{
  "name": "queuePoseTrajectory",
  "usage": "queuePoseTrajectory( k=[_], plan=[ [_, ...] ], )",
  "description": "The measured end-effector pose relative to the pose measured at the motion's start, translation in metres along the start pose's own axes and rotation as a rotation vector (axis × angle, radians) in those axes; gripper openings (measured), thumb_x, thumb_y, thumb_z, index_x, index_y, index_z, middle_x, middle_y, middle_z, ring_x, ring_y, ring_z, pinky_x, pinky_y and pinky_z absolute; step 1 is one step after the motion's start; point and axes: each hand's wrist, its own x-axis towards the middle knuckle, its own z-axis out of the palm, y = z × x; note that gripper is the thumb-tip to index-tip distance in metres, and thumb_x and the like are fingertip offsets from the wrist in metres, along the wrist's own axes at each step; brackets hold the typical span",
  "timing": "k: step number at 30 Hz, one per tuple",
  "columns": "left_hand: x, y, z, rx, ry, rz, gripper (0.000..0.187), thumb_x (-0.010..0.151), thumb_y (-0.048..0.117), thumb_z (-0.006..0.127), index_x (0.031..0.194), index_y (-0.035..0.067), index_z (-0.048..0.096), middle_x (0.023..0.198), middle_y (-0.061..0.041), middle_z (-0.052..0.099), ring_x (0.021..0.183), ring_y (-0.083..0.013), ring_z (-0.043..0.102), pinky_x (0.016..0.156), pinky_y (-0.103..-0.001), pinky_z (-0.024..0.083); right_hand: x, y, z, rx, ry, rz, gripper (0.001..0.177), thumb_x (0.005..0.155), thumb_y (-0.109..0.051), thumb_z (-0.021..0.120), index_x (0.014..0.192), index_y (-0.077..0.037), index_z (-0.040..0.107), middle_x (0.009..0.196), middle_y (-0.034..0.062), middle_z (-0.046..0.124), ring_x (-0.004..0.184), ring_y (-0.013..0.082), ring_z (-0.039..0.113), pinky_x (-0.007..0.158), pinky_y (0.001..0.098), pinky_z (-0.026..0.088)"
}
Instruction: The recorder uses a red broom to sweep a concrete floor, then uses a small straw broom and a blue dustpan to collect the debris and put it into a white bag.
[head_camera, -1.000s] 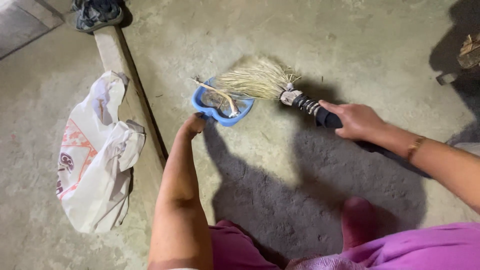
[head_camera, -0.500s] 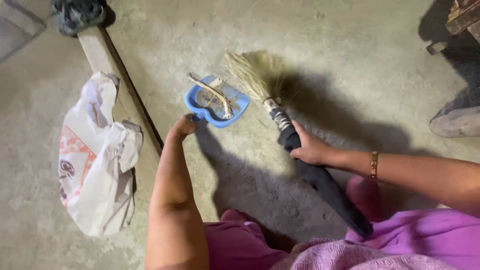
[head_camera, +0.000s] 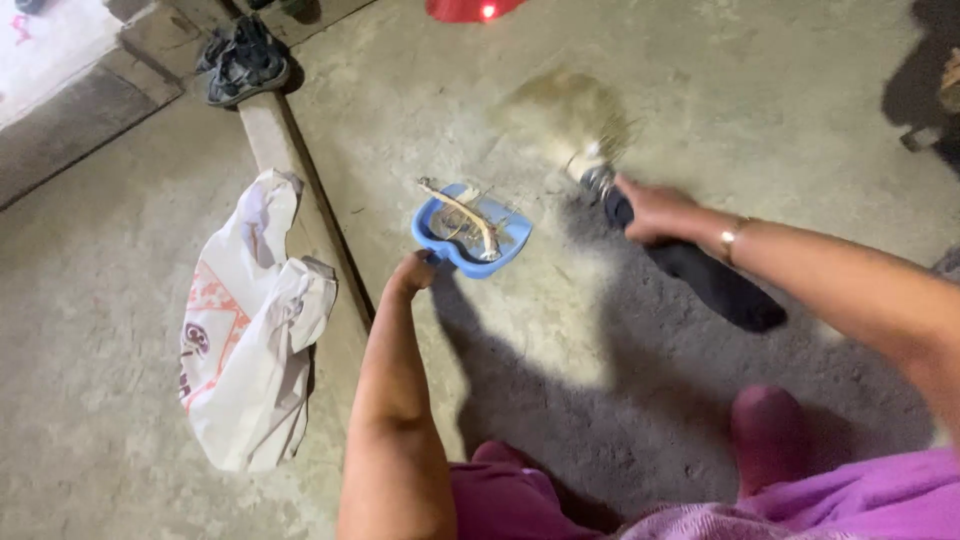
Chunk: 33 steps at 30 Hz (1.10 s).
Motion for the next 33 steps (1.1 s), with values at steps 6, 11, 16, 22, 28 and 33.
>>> queuePoseTrajectory(
  k=[6,11,16,22,28,33],
  plan=[
    [-0.004,-0.015,0.014,0.049,0.07,-0.259,0.047,0.08,0.006,0.059,0.126,0.009,0.071,0.097,-0.011,0.074,0.086,-0.0206,0.067,0.079,-0.041,0.054,-0.089,0.026,-0.015,-0.209,-0.117,-0.232,0.115,0.079,-0.014,0.071,0.17,-0.036,0.004,0.085,0.0216,0.069,0.064,0.0239,0.059,0.058,0.0363,0.051],
    [-0.016,-0.018,0.025,0.029,0.043,-0.248,0.047,0.082,0.005,0.057,0.126,0.008,0.071,0.097,-0.011,0.076,0.084,-0.0198,0.064,0.074,-0.042,0.053,-0.103,0.029,0.005,0.017,-0.077,-0.049,0.119,0.073,-0.015,0.077,0.165,-0.024,0.002,0.107,0.02,0.064,0.077,0.0266,0.066,0.069,0.0388,0.055],
    [-0.017,-0.017,0.021,-0.046,0.084,-0.3,0.055,0.075,0.001,0.058,0.129,0.009,0.07,0.096,-0.01,0.076,0.086,-0.0194,0.067,0.075,-0.039,0.055,-0.104,-0.015,0.061,0.518,-0.096,-0.061,0.118,0.068,-0.015,0.076,0.163,-0.013,0.008,0.122,0.0234,0.067,0.087,0.0309,0.072,0.076,0.041,0.059],
    [-0.017,-0.017,0.022,-0.006,0.108,-0.289,0.054,0.074,0.003,0.06,0.126,0.01,0.072,0.096,-0.013,0.076,0.087,-0.0205,0.068,0.079,-0.038,0.054,-0.149,-0.02,-0.006,0.627,-0.283,-0.063,0.108,0.071,-0.025,0.077,0.163,-0.025,0.02,0.119,0.0222,0.069,0.086,0.0329,0.067,0.073,0.0459,0.055],
    [-0.036,0.041,0.001,-0.075,0.036,-0.416,0.038,0.086,0.018,0.062,0.121,0.011,0.073,0.103,-0.015,0.078,0.091,-0.0281,0.07,0.08,-0.045,0.056,-0.065,0.026,-0.006,0.127,0.226,-0.355,0.112,0.074,-0.025,0.084,0.164,-0.01,0.019,0.136,0.0332,0.055,0.114,0.0463,0.061,0.092,0.0546,0.052],
    [-0.05,0.017,-0.022,0.361,0.325,-0.416,0.043,0.091,0.04,0.063,0.126,0.016,0.064,0.109,-0.021,0.072,0.101,-0.0408,0.068,0.082,-0.051,0.054,0.001,0.018,0.025,-0.155,0.352,-0.024,0.092,0.081,-0.023,0.073,0.162,-0.004,0.032,0.116,0.0333,0.068,0.105,0.049,0.068,0.09,0.0558,0.056]
  ],
)
